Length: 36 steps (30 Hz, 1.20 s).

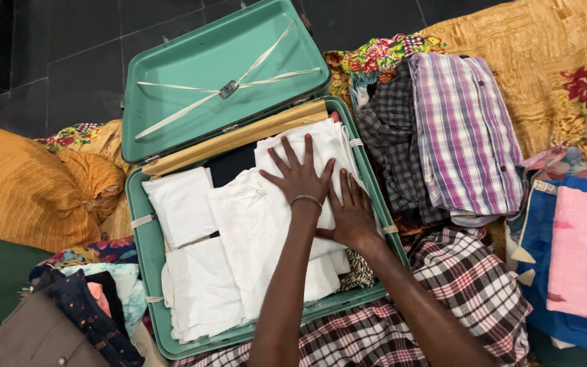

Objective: The person packs a green suitcase by hand, placing various folded clothes into the open container. The person arranges items such as white shirts, patterned fabrics, and pink garments into neat rows within the suitcase, pressing them down to fit.

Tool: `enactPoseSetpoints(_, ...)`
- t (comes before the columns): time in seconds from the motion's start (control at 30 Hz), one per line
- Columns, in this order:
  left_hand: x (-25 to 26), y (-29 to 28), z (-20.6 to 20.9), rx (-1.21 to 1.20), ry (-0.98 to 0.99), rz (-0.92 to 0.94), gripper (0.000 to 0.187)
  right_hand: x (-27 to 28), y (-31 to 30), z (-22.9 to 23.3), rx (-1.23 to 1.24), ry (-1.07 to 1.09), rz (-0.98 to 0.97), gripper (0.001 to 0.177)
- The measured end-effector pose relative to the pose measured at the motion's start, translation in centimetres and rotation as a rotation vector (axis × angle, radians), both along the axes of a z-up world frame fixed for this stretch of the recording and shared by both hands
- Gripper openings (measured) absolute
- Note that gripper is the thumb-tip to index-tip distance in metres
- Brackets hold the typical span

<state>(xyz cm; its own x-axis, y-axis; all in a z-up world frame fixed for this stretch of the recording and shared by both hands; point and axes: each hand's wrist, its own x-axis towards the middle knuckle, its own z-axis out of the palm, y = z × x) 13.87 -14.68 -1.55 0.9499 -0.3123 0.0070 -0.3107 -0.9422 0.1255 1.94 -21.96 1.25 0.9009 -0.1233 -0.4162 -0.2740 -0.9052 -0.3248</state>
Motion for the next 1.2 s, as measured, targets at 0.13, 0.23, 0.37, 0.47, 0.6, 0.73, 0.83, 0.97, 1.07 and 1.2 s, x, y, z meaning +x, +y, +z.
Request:
enactPoseSetpoints(0.13, 0.6, -0.3, 1.3, 0.006, 0.063, -0.007, 0.087, 0.0, 0.0, -0.3, 0.014, -0.028, -0.024, 0.133)
enactPoseSetpoints(0.23, 0.8, -0.5, 1.8, 0.027, 0.105, -0.004, 0.089, 0.0, 0.1, -0.6, -0.005, -0.039, -0.041, 0.132)
enactPoseSetpoints(0.37, 1.0, -0.5, 2.2, 0.036, 0.144, -0.001, 0.091, -0.1, 0.3, -0.9, -0.023, -0.058, -0.048, 0.13)
enactPoseSetpoints(0.47, 1.2, -0.6, 2.1, 0.05, 0.149, -0.01, 0.091, 0.2, 0.2, -1.0, -0.012, -0.016, -0.03, 0.133)
enactPoseSetpoints(0.6, 1.0, 0.0, 1.4, 0.049, 0.133, -0.056, 0.089, 0.0, 0.2, -0.8, -0.002, 0.003, -0.022, 0.131)
enactPoseSetpoints(0.73, -0.2, 1.5, 0.4, 0.006, 0.065, -0.127, 0.076, -0.4, 0.0, -0.7, 0.016, -0.094, -0.034, 0.13)
enactPoseSetpoints(0.83, -4.0, 3.5, -0.9, -0.083, 0.051, -0.12, 0.069, -1.3, 0.0, -1.7, -0.014, -0.131, -0.001, 0.12)
enactPoseSetpoints(0.97, -9.1, 5.7, -1.0, -0.145, 0.038, -0.113, 0.061, -3.0, 0.5, -3.1, -0.084, -0.173, 0.026, 0.108)
enactPoseSetpoints(1.07, -11.2, 6.7, -0.7, -0.18, 0.14, -0.106, 0.061, -4.8, 0.9, -4.2, -0.124, -0.234, 0.053, 0.098)
enactPoseSetpoints(1.2, -13.2, 7.2, -0.2, -0.17, 0.167, -0.127, 0.062, -6.8, 0.7, -3.7, -0.126, -0.202, 0.054, 0.092)
